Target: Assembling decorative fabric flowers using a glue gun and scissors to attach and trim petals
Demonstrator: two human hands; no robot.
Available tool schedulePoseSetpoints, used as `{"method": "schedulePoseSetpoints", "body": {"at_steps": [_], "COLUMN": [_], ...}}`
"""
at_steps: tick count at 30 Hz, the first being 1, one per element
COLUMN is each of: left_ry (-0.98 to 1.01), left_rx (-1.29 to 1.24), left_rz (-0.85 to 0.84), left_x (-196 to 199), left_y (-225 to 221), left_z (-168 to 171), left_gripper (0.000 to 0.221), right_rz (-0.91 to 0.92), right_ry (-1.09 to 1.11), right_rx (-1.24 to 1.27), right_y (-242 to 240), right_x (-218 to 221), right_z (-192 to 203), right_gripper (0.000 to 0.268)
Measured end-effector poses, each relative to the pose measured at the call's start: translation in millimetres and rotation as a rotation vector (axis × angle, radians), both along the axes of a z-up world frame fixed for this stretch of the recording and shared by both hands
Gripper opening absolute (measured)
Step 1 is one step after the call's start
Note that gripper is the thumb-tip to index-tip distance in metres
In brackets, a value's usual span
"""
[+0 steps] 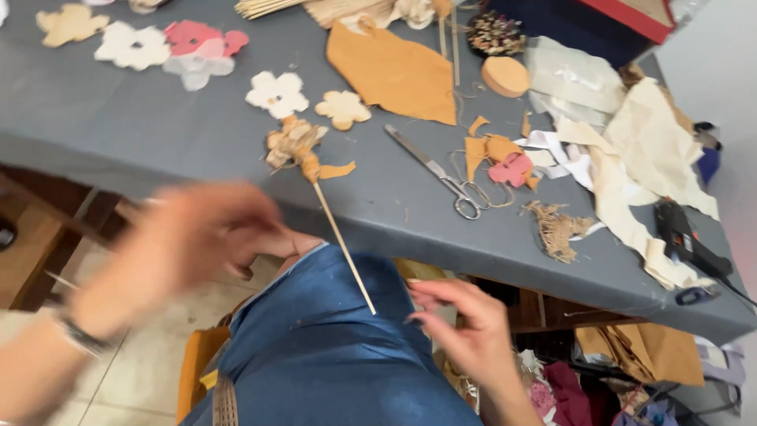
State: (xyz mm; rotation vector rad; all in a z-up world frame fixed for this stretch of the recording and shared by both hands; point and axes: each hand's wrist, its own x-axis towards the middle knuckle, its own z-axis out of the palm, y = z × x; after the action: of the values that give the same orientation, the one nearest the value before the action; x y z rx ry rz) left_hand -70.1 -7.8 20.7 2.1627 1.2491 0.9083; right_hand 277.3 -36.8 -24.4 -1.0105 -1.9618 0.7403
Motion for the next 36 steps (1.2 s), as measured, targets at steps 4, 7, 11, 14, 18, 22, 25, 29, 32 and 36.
{"method": "schedulePoseSetpoints", "body": {"at_steps": [4,7,11,14,18,22,25,29,32,36], "left_ry": [0.044,-0.102,-0.273,-0.341,-0.264,-0.278,-0.341,-0.318,-0.315,-0.258], "left_rx": [-0.04,0.238,0.175,0.147,-0.022,-0.167,0.026,0.038,0.0,0.008], "left_rz": [0.008,-0.07,0.082,0.094,0.158,0.197,0.145,0.139,0.199,0.184], "left_x": [60.4,76.1,83.4,89.2,105.8,119.0,121.4,127.2,133.7,135.3], "left_y": [-38.7,-42.1,-39.7,-37.4,-44.7,-49.6,-45.8,-42.1,-44.5,-56.2], "left_z": [-34.8,-44.5,-57.6,-70.2,-89.8,-94.3,-83.6,-67.2,-40.7,-32.7], "left_gripper": [0.009,0.006,0.014,0.011,0.016,0.02,0.008,0.012,0.011,0.013], "right_rz": [0.173,0.163,0.058,0.046,0.046,0.053,0.056,0.089,0.061,-0.188], "right_ry": [-0.12,-0.125,-0.036,0.002,-0.024,-0.012,0.071,0.086,0.02,-0.466], "right_rx": [0.149,0.174,0.113,0.044,0.058,0.044,0.047,0.108,0.281,0.462], "right_y": [5.3,9.5,10.4,14.4,10.0,3.2,2.5,4.0,23.8,81.3], "right_x": [-34.9,-49.2,-57.0,-56.0,-43.9,-27.4,-18.8,1.8,39.4,59.2], "right_z": [-4.4,-0.3,0.3,1.7,5.0,-2.0,-7.9,-4.7,-11.6,65.8], "right_gripper": [0.06,0.043,0.023,0.014,0.011,0.009,0.009,0.011,0.008,0.038]}}
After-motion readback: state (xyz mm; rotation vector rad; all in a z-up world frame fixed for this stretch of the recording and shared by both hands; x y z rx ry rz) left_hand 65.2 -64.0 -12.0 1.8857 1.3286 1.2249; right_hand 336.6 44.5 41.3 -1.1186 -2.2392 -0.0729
